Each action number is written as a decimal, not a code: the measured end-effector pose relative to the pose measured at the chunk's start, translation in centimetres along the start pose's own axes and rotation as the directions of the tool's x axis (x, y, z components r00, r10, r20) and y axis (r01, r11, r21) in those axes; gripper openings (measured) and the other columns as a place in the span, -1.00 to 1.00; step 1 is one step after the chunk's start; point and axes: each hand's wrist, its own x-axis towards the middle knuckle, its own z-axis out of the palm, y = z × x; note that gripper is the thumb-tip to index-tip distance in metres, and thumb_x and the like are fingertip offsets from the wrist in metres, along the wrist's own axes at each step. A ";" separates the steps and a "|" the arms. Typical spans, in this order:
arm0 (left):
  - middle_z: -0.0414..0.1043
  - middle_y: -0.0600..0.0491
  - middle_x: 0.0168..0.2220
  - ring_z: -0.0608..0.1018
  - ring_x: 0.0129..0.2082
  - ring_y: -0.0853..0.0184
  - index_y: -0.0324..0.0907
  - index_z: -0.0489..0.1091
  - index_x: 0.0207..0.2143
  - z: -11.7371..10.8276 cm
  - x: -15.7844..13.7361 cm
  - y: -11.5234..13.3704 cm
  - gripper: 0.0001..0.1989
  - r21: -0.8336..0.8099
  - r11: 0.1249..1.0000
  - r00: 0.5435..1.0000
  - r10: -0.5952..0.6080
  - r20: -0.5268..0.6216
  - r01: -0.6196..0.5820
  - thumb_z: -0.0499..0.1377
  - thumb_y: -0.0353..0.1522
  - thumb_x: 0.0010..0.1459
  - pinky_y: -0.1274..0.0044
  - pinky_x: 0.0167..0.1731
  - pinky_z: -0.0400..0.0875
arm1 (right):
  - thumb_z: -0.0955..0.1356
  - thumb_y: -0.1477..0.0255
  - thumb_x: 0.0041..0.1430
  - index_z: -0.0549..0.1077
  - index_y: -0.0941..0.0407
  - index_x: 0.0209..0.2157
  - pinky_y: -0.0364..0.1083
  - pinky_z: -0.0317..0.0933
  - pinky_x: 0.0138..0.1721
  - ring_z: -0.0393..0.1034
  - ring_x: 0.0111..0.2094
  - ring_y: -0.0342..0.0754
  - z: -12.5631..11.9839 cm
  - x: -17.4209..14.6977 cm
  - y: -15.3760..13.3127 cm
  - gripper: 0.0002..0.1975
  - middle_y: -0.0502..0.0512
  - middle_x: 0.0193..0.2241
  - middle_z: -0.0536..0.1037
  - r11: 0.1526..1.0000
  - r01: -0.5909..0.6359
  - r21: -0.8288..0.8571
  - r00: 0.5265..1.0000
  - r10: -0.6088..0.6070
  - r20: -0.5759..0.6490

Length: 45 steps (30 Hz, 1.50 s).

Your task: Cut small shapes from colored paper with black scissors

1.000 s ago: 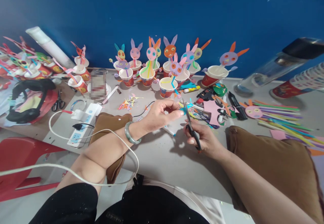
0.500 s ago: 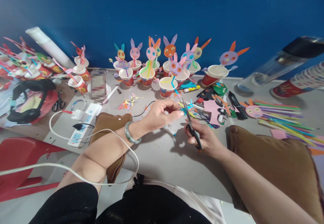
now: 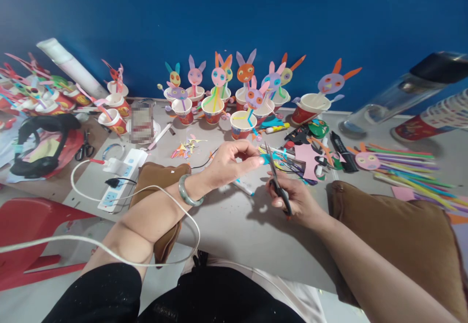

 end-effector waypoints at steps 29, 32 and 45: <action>0.34 0.13 -0.52 0.34 -0.50 0.50 -0.23 0.39 -0.49 -0.2 -0.1 0.0 -0.80 -0.002 1.000 1.000 0.006 0.013 -0.006 0.29 -0.30 0.04 0.58 -0.46 0.26 | 0.29 -0.26 0.05 0.26 0.06 -0.61 0.07 0.23 -0.15 0.23 -0.39 0.02 -0.1 0.1 -0.6 -0.36 0.04 -0.59 0.33 0.999 -0.017 0.038 1.000 0.016 0.018; 0.35 0.13 -0.51 0.33 -0.50 0.51 -0.22 0.39 -0.49 -0.3 0.0 0.0 -0.80 -0.012 1.000 1.000 0.007 0.002 -0.007 0.29 -0.29 0.04 0.59 -0.46 0.26 | 0.28 -0.27 0.04 0.26 0.06 -0.62 0.11 0.23 -0.09 0.24 -0.40 0.02 -0.1 0.2 -0.6 -0.35 0.04 -0.60 0.34 0.999 -0.007 0.032 1.000 0.006 0.018; 0.34 0.12 -0.48 0.35 -0.45 0.47 -0.21 0.37 -0.50 -0.3 -0.1 -0.3 -0.76 0.080 0.993 0.996 0.081 0.023 -0.082 0.30 -0.25 0.06 0.53 -0.39 0.27 | 0.27 -0.27 0.05 0.25 0.06 -0.61 0.04 0.23 -0.23 0.25 -0.38 0.03 0.1 0.1 -0.3 -0.35 0.05 -0.58 0.35 1.000 0.005 0.017 1.000 -0.005 0.013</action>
